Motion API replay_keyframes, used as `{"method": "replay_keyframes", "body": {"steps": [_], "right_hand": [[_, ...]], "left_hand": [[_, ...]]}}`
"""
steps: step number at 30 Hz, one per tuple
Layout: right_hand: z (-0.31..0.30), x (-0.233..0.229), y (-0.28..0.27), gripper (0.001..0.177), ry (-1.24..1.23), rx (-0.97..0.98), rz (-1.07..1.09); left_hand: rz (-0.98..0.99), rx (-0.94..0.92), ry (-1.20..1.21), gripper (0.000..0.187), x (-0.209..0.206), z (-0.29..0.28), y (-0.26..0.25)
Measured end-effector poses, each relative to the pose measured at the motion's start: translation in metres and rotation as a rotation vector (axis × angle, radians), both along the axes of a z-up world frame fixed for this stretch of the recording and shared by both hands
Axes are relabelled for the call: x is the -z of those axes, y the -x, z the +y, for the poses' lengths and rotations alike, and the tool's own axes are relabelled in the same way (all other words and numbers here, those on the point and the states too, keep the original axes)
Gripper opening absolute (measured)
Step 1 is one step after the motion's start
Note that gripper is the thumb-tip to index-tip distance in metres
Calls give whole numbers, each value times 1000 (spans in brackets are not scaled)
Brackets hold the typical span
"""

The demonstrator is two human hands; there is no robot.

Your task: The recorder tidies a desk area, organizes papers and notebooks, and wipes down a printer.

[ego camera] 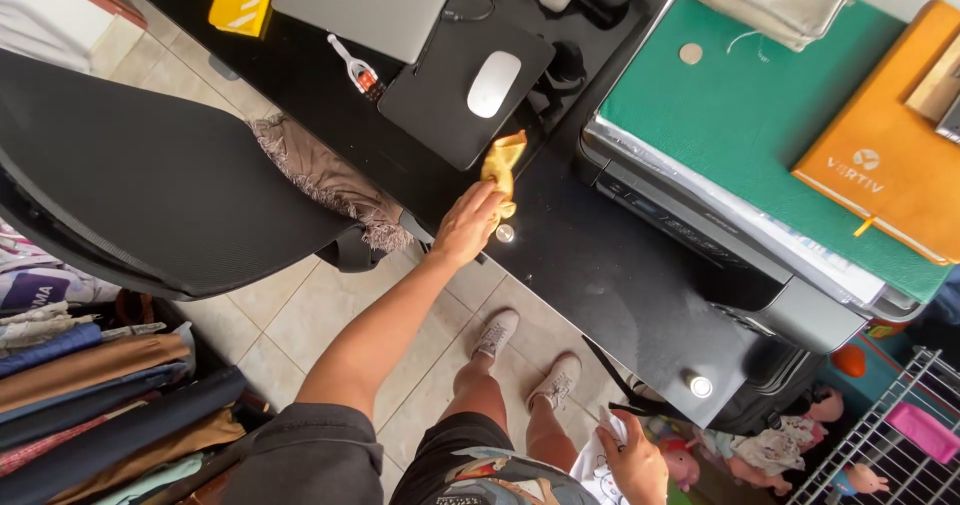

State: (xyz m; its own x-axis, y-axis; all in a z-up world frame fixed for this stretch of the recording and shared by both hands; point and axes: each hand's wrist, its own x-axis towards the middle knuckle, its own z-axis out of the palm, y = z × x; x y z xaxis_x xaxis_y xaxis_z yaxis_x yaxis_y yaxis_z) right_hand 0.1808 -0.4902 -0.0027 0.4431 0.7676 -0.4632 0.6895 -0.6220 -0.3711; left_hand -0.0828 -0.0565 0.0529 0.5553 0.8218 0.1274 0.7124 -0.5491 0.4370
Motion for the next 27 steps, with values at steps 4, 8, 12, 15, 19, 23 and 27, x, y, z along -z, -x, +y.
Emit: {"method": "replay_keyframes", "body": {"steps": [4, 8, 12, 15, 19, 23, 27], "right_hand": [[-4, 11, 0, 53, 12, 8, 32], [-8, 10, 1, 52, 38, 30, 12], [-36, 23, -14, 53, 59, 58, 1], [-89, 99, -52, 58, 23, 39, -53], [-118, 51, -51, 54, 26, 0, -45], [-70, 66, -89, 56, -125, -79, -74], [-83, 73, -91, 56, -107, -127, -68]], "left_hand": [[-51, 88, -67, 68, 54, 12, -66], [-25, 3, 28, 63, 37, 7, -118], [-93, -251, 4, 60, 37, -36, -126], [-600, -351, 37, 56, 61, -124, -195], [-449, 238, -32, 44, 82, -270, -242], [-549, 361, 131, 40, 55, -240, -198], [-724, 0, 279, 25, 33, -170, -92]]}}
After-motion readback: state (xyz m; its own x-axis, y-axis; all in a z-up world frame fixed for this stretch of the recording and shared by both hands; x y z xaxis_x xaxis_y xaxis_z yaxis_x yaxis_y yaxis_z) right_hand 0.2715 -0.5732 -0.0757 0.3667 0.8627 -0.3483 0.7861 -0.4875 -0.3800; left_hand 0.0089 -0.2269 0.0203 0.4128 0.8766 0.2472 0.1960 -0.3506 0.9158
